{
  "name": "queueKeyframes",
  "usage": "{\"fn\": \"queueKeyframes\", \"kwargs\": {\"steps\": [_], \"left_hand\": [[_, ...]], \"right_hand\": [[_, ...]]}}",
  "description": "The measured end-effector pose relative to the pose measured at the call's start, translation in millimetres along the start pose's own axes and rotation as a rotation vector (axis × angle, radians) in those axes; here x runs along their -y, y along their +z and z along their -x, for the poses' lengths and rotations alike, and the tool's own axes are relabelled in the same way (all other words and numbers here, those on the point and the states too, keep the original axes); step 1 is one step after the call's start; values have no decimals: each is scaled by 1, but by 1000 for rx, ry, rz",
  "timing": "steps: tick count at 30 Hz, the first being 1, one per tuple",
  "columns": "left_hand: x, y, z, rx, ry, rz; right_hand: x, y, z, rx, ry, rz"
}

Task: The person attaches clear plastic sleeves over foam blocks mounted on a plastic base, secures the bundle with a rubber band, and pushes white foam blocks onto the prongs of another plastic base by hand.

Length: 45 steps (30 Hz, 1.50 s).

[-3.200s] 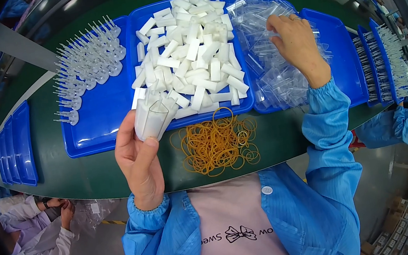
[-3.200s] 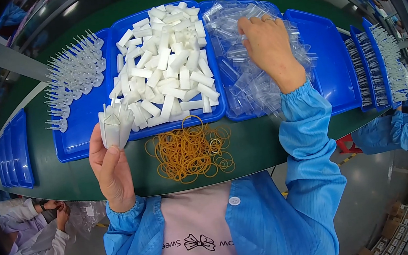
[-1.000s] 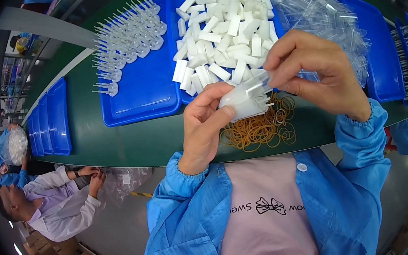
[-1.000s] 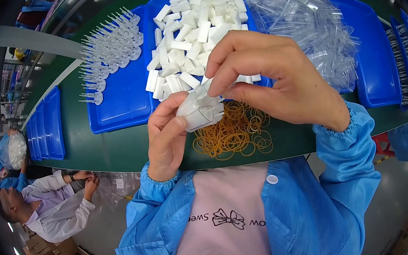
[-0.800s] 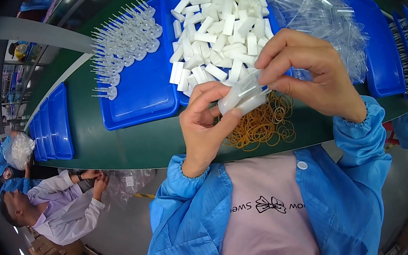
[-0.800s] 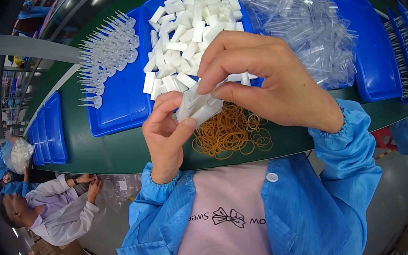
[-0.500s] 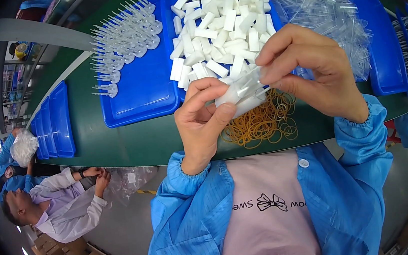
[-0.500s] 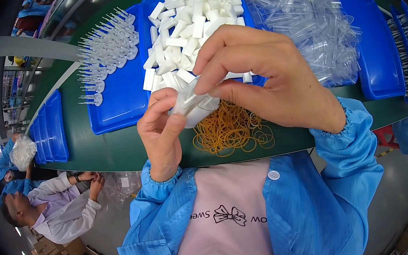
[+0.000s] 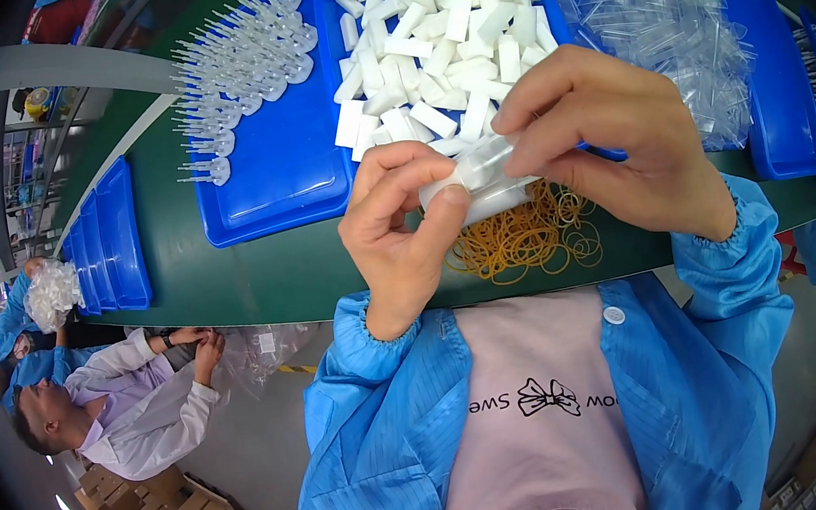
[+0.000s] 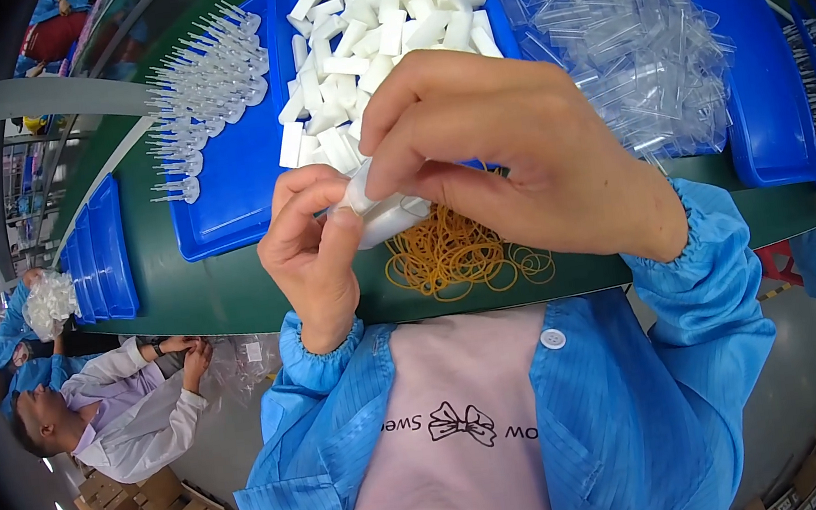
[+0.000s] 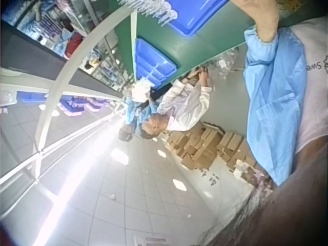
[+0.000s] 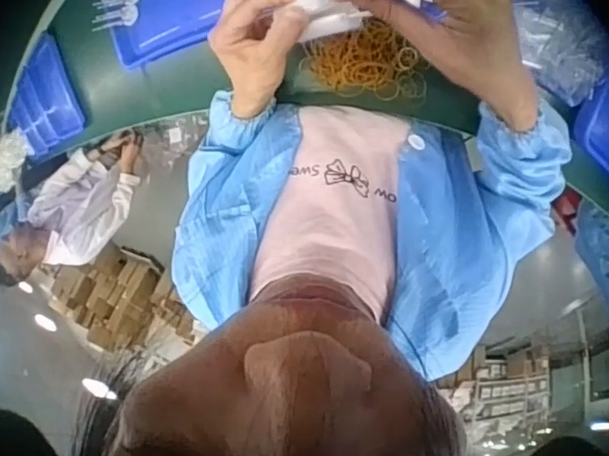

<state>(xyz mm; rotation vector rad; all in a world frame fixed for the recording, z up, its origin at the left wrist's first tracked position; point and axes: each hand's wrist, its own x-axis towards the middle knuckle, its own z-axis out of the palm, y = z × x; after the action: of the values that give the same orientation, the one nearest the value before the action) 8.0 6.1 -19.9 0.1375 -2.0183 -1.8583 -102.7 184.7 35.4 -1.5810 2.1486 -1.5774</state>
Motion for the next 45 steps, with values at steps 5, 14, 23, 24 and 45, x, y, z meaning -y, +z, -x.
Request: {"fn": "queueKeyframes", "kwargs": {"steps": [5,14,23,24,45], "left_hand": [[0,-1,-2,-31,55,-60],[-7,-7,-6,-11,513,-569],[-10,-10,2,-2,10,339],[-7,-11,3,38,6,338],[-10,-4,11,35,71,198]], "right_hand": [[-8,-4,-2,-43,37,-130],[-11,2,9,-122,405,-331],[-4,-11,19,-226,295,-300],[-2,-11,21,-223,291,-301],[21,10,35,-310,239,-124]]}}
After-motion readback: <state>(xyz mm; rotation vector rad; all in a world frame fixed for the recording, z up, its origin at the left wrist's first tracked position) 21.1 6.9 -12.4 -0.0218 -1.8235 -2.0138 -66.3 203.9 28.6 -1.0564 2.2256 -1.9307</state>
